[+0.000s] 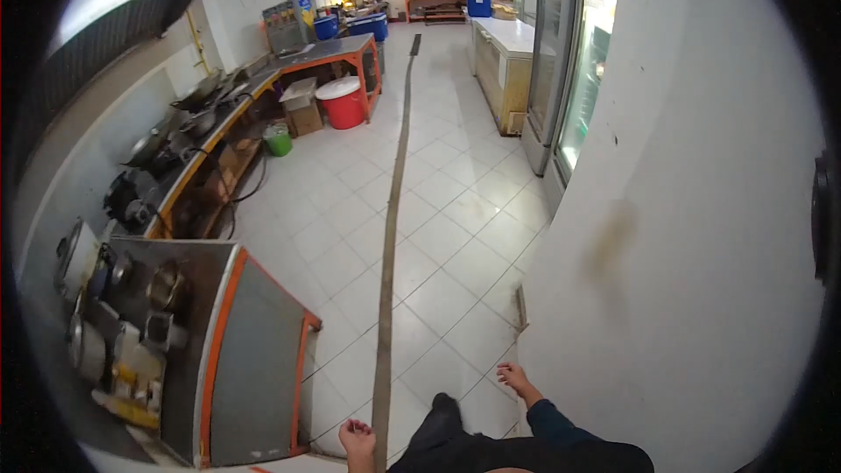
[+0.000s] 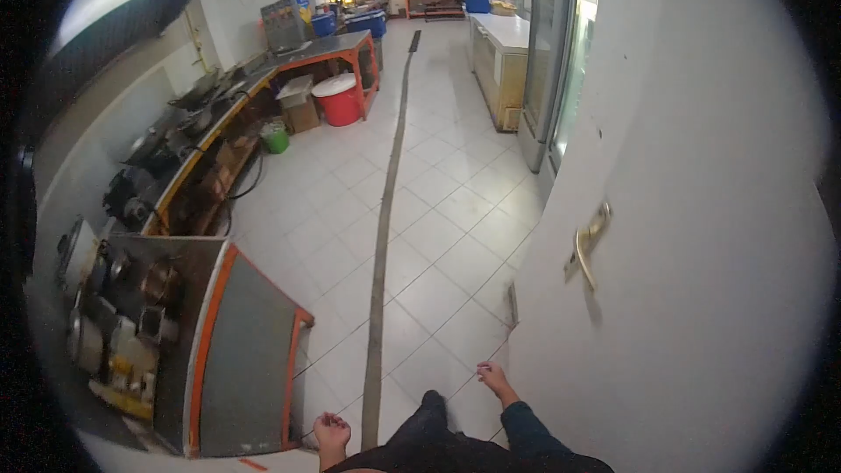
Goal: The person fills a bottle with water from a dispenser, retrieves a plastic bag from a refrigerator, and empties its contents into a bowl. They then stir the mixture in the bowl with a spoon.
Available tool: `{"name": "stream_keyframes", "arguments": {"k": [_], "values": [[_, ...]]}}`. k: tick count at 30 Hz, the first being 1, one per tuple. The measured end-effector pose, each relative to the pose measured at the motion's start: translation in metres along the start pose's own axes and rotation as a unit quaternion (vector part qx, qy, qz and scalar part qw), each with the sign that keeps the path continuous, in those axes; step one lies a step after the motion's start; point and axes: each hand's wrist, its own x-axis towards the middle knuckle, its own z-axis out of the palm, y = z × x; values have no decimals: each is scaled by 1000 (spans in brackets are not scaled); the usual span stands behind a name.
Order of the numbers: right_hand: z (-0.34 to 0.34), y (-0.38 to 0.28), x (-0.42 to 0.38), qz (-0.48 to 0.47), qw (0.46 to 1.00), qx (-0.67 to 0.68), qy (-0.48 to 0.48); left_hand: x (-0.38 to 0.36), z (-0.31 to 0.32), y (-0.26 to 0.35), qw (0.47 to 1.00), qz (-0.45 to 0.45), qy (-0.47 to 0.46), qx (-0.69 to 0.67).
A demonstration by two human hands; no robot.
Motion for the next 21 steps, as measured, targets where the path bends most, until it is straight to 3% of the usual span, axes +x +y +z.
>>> {"name": "stream_keyframes", "arguments": {"k": [2, 4, 6, 7, 8, 9, 10, 11, 12, 13, 15, 16, 17, 18, 20, 21], "values": [[-7, -16, 26, 16, 1000, -6, -7, 27, 85, -23, 997, -36, -46, 42], [-28, 7, 65, 39, 994, -101, -22, 43, 183, -51, 972, -38, -197, 123], [-52, 44, 93, 28, 987, -150, -41, 30, 296, -84, 950, 11, -214, 227], [-61, 22, 83, 129, 987, -93, 22, 51, 341, -96, 890, 30, -350, 290], [-69, -3, 77, 202, 977, 2, 73, 70, 383, -115, 877, 79, -310, 358], [-78, 23, 97, 250, 960, 16, 125, 91, 424, -127, 827, 125, -333, 435], [-82, 30, 105, 177, 967, -172, 68, 125, 456, -142, 769, 166, -355, 505], [-94, 29, 117, 93, 930, -355, 4, 175, 479, -158, 698, 250, -382, 551], [-108, 30, 125, 3, 850, -522, -67, 218, 492, -167, 619, 329, -403, 589], [-123, 47, 152, -36, 869, -491, -46, 237, 503, -170, 589, 345, -360, 635], [-126, 7, 193, 52, 934, -353, -2, 297, 502, -161, 553, 293, -239, 743], [-125, -21, 223, 88, 956, -278, 31, 314, 489, -153, 610, 273, -248, 701], [-124, -51, 251, 106, 968, -220, 61, 326, 478, -139, 588, 259, -211, 737], [-124, -100, 281, 110, 975, -173, 89, 325, 473, -127, 603, 174, -139, 766], [-129, -196, 346, 94, 979, -128, 131, 324, 469, -104, 588, 99, -70, 800], [-138, -183, 398, 77, 978, -162, 105, 323, 470, -95, 569, 77, -48, 818]]}}
